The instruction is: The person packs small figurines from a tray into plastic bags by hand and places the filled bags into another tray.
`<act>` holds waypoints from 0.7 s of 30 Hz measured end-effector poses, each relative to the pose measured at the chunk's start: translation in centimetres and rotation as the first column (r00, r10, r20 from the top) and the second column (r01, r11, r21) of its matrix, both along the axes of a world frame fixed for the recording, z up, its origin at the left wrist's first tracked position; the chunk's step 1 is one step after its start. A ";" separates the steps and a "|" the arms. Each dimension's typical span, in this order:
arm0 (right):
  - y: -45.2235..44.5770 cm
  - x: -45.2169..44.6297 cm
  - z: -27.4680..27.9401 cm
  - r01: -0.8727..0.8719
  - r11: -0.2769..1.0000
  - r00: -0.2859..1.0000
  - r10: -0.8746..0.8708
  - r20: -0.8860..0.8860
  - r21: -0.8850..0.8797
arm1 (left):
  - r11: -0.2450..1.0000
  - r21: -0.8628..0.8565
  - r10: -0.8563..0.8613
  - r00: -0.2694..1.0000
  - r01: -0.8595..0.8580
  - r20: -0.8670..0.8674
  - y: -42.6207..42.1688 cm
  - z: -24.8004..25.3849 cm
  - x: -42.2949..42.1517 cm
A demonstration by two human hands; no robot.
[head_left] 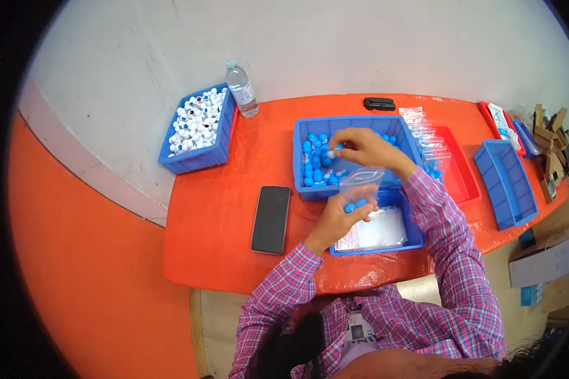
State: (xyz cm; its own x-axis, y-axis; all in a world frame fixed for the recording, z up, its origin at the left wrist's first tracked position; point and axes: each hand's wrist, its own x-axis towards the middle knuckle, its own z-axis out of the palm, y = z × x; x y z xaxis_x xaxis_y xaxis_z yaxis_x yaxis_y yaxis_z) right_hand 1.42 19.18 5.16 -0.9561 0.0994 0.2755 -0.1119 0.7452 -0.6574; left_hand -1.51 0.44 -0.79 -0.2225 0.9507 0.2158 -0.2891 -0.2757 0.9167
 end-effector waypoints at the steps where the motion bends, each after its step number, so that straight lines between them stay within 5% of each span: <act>1: -0.1 1.6 1.1 -0.001 1.000 1.000 0.001 0.000 0.008 | 0.998 0.006 0.057 0.995 -0.057 -0.087 0.0 -0.1 0.1; 3: -0.4 4.9 2.6 -0.021 0.879 0.988 -0.055 -0.145 -0.476 | 0.986 0.023 0.163 0.952 -0.163 -0.259 0.1 -0.2 0.5; 4: -0.4 6.1 2.9 -0.017 0.879 0.987 -0.060 -0.147 -0.477 | 0.987 0.023 0.158 0.952 -0.158 -0.261 0.0 -0.2 0.6; 9: -0.7 10.1 3.7 -0.169 0.894 0.954 0.043 -0.296 -0.414 | 0.979 -0.074 0.147 0.908 -0.190 -0.393 -0.5 0.0 0.6; 13: -1.7 10.6 4.4 -0.053 0.997 0.975 0.041 -0.217 -0.050 | 0.970 -0.140 0.135 0.917 -0.200 -0.374 -0.7 0.5 0.8; 21: -2.2 9.6 3.9 -0.138 0.989 0.973 0.145 -0.180 0.048 | 0.976 -0.193 0.036 0.955 -0.096 -0.295 -0.8 0.4 0.2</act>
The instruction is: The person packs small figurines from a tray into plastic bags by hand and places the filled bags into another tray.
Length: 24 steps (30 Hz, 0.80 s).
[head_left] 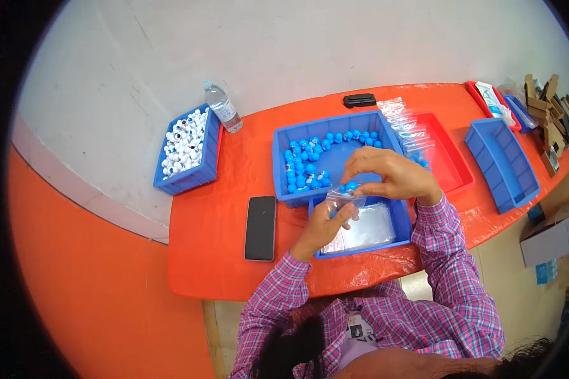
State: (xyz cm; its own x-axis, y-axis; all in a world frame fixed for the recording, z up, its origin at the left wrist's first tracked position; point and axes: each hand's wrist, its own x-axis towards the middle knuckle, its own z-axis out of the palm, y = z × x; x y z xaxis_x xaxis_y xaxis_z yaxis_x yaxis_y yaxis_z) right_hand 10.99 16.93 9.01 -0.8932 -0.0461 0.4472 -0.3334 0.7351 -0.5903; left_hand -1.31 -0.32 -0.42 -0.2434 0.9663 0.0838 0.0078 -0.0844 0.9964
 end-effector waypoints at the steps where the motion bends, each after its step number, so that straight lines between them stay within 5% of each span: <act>1: 0.0 -0.2 -0.2 -0.017 1.000 1.000 0.017 0.011 -0.008 | 1.000 0.001 -0.022 1.000 0.022 0.008 0.0 -0.2 -0.2; 8: 0.6 -1.0 -0.8 -0.098 0.985 0.983 0.118 0.138 -0.144 | 0.994 0.098 -0.062 0.996 0.056 0.069 0.1 -0.7 -0.2; 12: 0.8 -2.1 -0.3 0.008 0.918 0.989 0.053 0.142 -0.397 | 0.991 0.120 -0.080 0.991 0.067 0.107 0.1 -0.3 0.1; 15: 3.0 -7.6 -2.9 0.123 0.924 0.986 -0.072 0.151 -0.362 | 0.987 0.153 -0.069 0.985 0.045 0.158 0.0 -0.2 0.2; 17: 3.4 -10.8 -5.0 0.139 0.978 0.959 -0.172 0.225 0.155 | 0.982 0.188 -0.069 0.978 0.031 0.196 0.2 -0.1 0.0; 24: 2.2 -14.3 -8.3 0.097 0.905 0.883 -0.270 0.384 0.413 | 0.965 0.262 -0.072 0.974 0.014 0.215 0.6 -1.4 -0.5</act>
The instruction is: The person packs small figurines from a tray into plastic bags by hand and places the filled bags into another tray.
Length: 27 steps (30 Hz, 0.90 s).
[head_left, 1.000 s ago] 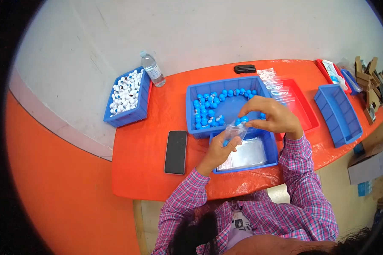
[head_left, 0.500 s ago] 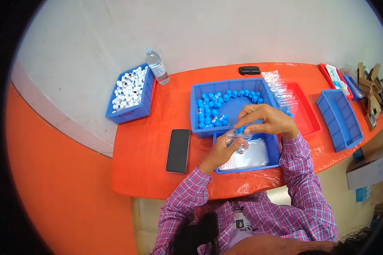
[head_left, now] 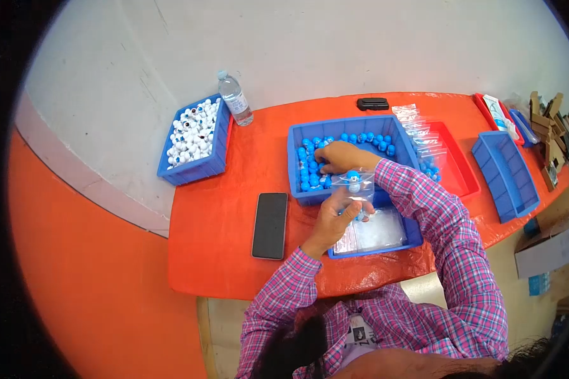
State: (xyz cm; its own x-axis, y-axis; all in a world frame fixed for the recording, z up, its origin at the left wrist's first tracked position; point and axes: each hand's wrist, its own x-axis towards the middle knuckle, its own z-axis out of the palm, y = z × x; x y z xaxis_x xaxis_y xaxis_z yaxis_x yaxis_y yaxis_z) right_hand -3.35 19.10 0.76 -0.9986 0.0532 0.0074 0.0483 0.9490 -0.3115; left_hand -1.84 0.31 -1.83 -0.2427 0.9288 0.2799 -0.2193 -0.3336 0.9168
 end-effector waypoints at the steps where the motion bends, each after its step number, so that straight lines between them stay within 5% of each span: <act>1: 0.1 -0.2 -0.3 -0.019 1.000 1.000 0.019 -0.002 0.011 | 1.000 0.016 0.000 1.000 0.000 0.014 0.0 -0.1 0.0; 4: 0.2 -0.2 -0.2 -0.053 0.998 0.998 0.054 -0.012 0.036 | 0.999 0.051 -0.004 0.999 0.002 0.035 0.2 -0.2 0.0; 8: -0.1 2.8 3.3 0.098 0.967 0.963 -0.151 -0.221 -0.233 | 0.995 0.047 0.091 0.994 -0.088 -0.055 0.1 -0.2 0.0; 10: 0.1 5.9 5.3 -0.034 0.801 0.896 -0.240 -0.372 -0.598 | 0.991 0.041 0.132 0.989 -0.130 -0.063 0.1 0.1 0.3; 11: -0.1 7.4 6.1 -0.032 0.803 0.899 -0.236 -0.368 -0.595 | 0.986 0.026 0.164 0.983 -0.162 -0.083 -0.1 0.3 0.4; 13: -1.1 10.1 7.6 -0.180 0.569 0.816 -0.369 -0.445 -0.802 | 0.976 -0.005 0.217 0.967 -0.219 -0.131 -0.3 0.6 0.6; 19: -4.5 13.6 8.9 -0.071 0.647 0.820 -0.396 -0.414 -0.759 | 0.941 -0.025 0.322 0.913 -0.338 -0.251 -0.5 1.0 0.9; 24: -5.8 13.3 8.3 0.040 0.866 0.771 -0.344 -0.536 -0.499 | 0.911 0.010 0.386 0.844 -0.413 -0.371 -0.9 1.8 1.3; 27: -6.4 13.2 8.5 0.221 0.957 0.756 -0.291 -0.586 -0.189 | 0.907 -0.009 0.393 0.854 -0.421 -0.342 -0.9 1.4 1.1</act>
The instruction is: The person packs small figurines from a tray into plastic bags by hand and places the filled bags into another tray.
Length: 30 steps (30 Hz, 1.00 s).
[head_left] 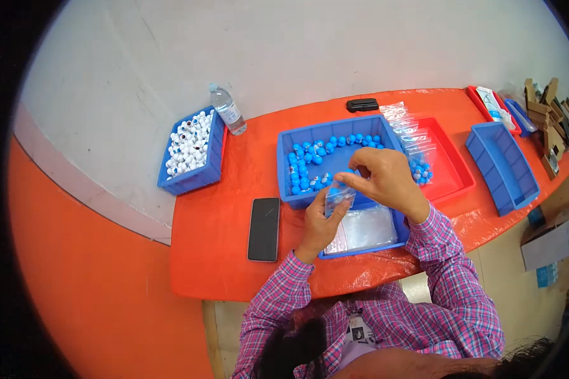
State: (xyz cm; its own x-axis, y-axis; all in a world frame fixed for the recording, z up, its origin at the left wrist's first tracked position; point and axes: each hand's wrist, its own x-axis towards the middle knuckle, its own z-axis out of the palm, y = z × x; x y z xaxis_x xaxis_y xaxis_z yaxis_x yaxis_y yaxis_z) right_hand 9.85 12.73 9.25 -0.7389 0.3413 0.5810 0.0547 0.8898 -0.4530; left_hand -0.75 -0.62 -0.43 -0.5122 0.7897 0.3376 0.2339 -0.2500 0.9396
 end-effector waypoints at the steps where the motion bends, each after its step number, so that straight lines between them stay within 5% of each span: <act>1: -0.1 0.1 0.1 0.054 0.992 0.998 -0.057 0.024 0.110 | 1.000 0.000 0.005 1.000 -0.005 0.014 0.0 0.0 -0.1; 7: 0.4 0.9 0.4 -0.020 0.979 0.969 -0.032 0.247 0.204 | 0.999 0.034 -0.010 1.000 0.010 0.022 0.0 -0.3 -0.5; 11: 2.6 0.8 -0.4 -0.375 0.923 0.925 0.379 -0.029 0.088 | 0.974 -0.007 -0.218 0.941 0.227 0.259 -0.1 -2.2 -1.8; 16: 3.0 0.3 -0.8 -0.378 0.917 0.925 0.380 -0.013 -0.130 | 0.915 0.022 -0.388 0.867 0.402 0.312 -0.1 -1.0 -1.7; 22: 3.6 -0.2 -1.4 -0.302 0.898 0.950 0.311 -0.025 -0.320 | 0.914 0.043 -0.379 0.815 0.402 0.439 -0.1 0.0 -1.6; 26: 3.9 -0.1 -1.0 -0.174 0.854 0.955 0.268 0.127 -0.491 | 0.862 0.298 -0.451 0.354 0.409 0.819 0.0 0.0 -2.5; 30: 4.9 -0.6 -2.4 -0.349 0.875 0.934 0.352 -0.054 -0.336 | 0.865 0.333 -0.461 0.330 0.375 0.824 0.0 0.3 -2.3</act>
